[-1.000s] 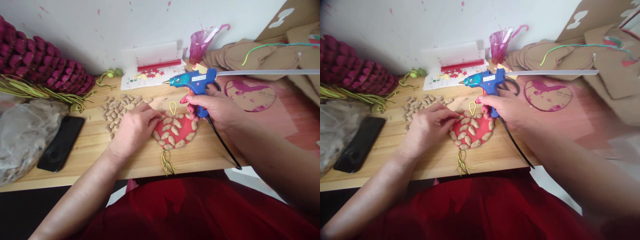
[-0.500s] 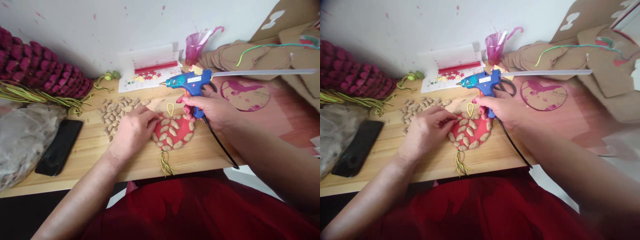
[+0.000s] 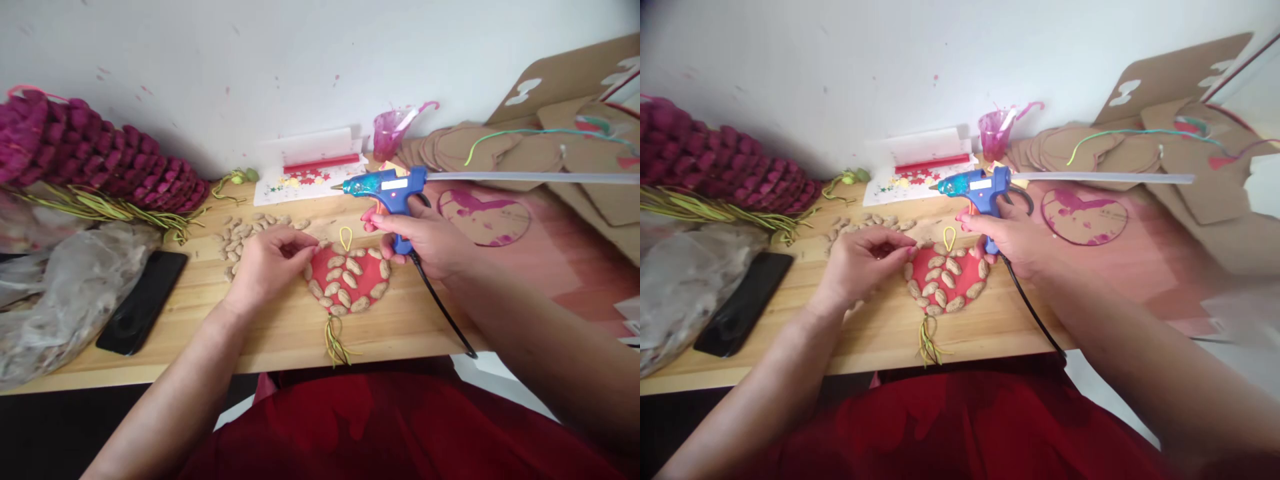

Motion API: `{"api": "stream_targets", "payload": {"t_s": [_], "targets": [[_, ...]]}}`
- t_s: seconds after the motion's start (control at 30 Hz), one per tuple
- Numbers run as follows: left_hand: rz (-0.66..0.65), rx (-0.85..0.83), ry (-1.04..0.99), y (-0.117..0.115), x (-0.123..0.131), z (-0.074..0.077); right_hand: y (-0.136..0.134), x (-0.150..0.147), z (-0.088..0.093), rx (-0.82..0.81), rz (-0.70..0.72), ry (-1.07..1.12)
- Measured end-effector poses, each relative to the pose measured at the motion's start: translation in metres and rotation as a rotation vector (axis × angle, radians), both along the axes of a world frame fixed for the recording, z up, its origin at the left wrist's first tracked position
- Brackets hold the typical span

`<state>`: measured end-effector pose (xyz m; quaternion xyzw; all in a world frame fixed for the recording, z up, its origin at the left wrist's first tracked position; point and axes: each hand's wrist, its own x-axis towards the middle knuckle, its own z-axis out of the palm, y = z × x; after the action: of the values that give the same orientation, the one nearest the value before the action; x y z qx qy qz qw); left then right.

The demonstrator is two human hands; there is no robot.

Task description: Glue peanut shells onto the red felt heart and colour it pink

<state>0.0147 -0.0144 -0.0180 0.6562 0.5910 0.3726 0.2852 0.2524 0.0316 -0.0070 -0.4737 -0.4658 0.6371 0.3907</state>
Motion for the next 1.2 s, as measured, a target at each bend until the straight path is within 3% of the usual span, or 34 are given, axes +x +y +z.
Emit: {"api": "stream_targets", "payload": {"t_s": [0.17, 0.37, 0.63, 0.9, 1.2], "targets": [[0.053, -0.367, -0.700, 0.007, -0.006, 0.011, -0.003, 0.005, 0.006, 0.113, 0.065, 0.078], [0.031, -0.507, -1.078, 0.013, -0.005, 0.023, -0.010, 0.011, 0.009, 0.152, 0.278, 0.157], [-0.029, -0.599, -1.255, 0.016, -0.004, 0.012, -0.017, 0.011, 0.009, 0.412, 0.301, -0.053], [-0.027, -0.602, -1.261, 0.016, -0.009, 0.008, -0.021, 0.008, 0.006, 0.556, 0.309, -0.115], [-0.035, -0.580, -1.237, 0.011, -0.007, 0.013, -0.021, 0.005, 0.006, 0.582, 0.299, -0.172]]}}
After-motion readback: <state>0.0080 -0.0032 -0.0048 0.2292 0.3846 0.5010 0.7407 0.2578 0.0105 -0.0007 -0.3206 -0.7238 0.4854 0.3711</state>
